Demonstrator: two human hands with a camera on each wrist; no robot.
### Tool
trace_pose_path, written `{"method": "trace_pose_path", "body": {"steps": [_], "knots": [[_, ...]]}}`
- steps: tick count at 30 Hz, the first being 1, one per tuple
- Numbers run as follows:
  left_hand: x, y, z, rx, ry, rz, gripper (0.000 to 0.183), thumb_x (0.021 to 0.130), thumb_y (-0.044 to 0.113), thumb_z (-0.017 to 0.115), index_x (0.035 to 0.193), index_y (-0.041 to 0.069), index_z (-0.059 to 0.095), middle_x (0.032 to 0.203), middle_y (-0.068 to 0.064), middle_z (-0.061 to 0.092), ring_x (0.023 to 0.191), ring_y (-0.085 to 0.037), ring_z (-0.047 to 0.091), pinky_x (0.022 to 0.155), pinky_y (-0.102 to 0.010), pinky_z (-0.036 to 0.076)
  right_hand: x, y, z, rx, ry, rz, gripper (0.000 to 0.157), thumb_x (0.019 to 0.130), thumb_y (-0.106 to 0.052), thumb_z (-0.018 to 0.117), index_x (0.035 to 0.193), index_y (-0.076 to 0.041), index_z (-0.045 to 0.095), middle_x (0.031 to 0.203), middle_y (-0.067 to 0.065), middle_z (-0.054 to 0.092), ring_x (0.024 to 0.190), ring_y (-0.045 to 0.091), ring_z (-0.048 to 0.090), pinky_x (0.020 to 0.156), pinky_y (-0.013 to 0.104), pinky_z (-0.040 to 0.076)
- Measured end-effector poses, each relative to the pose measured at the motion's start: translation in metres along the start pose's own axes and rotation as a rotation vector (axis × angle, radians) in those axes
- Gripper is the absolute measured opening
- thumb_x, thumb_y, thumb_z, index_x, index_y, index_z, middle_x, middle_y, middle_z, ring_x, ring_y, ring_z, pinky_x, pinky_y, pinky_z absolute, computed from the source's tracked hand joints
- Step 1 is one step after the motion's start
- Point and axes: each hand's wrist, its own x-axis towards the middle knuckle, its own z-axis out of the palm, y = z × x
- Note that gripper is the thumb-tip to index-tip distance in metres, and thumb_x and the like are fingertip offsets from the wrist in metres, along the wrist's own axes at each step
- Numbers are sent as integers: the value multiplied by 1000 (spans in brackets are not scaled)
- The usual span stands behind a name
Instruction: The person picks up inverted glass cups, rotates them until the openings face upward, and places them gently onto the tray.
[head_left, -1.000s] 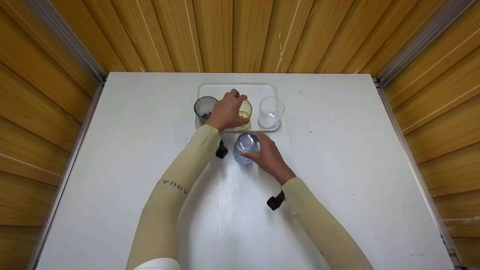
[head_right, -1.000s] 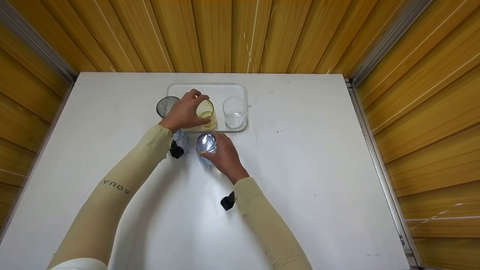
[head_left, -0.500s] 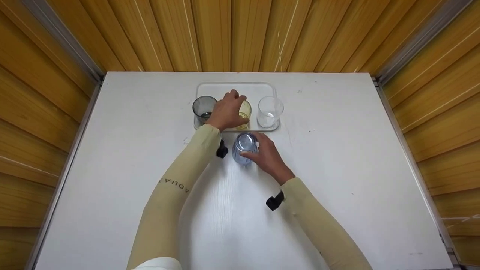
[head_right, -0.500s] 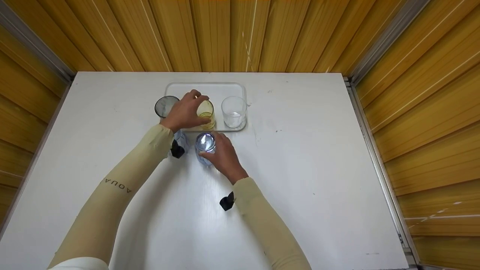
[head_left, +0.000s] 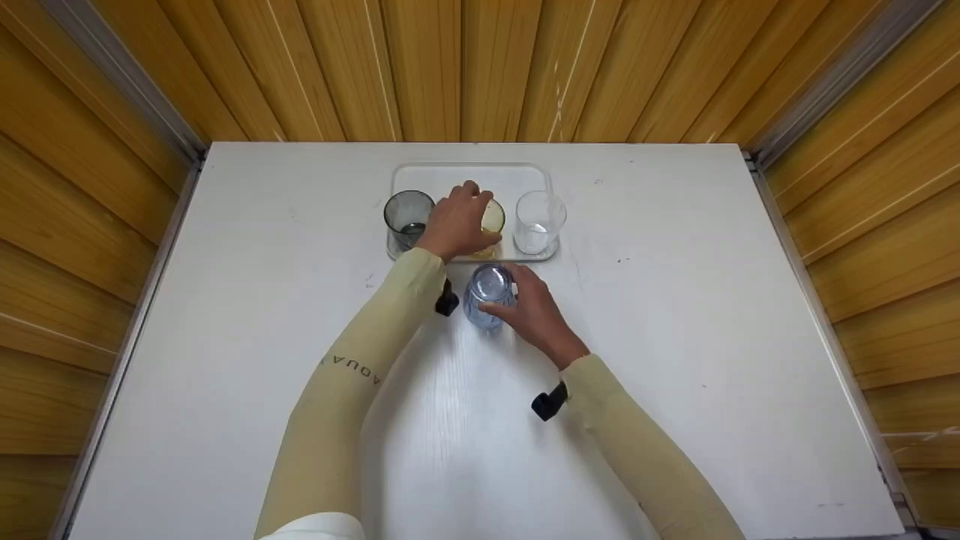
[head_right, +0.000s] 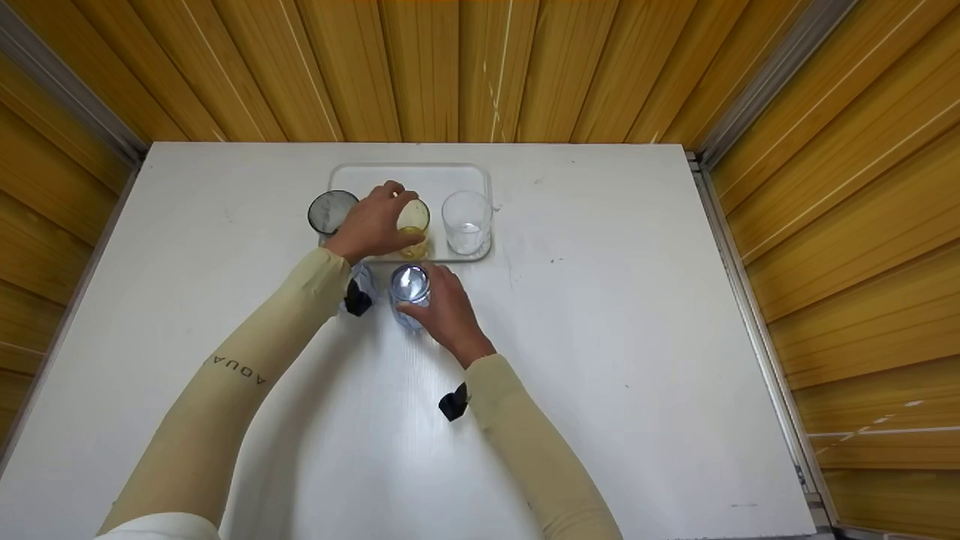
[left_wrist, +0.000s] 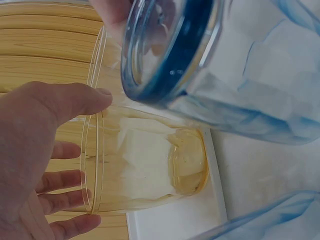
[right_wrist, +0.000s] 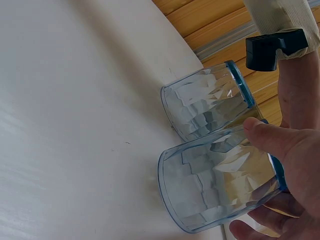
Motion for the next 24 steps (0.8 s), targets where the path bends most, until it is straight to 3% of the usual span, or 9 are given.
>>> {"method": "trace_pose_path", "body": {"steps": [16,24], "knots": [[-5,4,-2,9,-37,-35,66,89,48,61,143,14,44,148,-13,41,136,-29,40,107,-49,41,0,0,-1,2,5,-30,72,80,-28,79,140,-11,43,137,8,51,130,22,49,110,41,41],[-10,3,-2,26,-6,-8,64,90,46,61,142,13,46,147,-13,41,135,-29,41,106,-50,42,1,0,-1,-5,1,-29,72,80,-29,79,141,-12,43,137,7,51,131,21,48,111,39,39]]}}
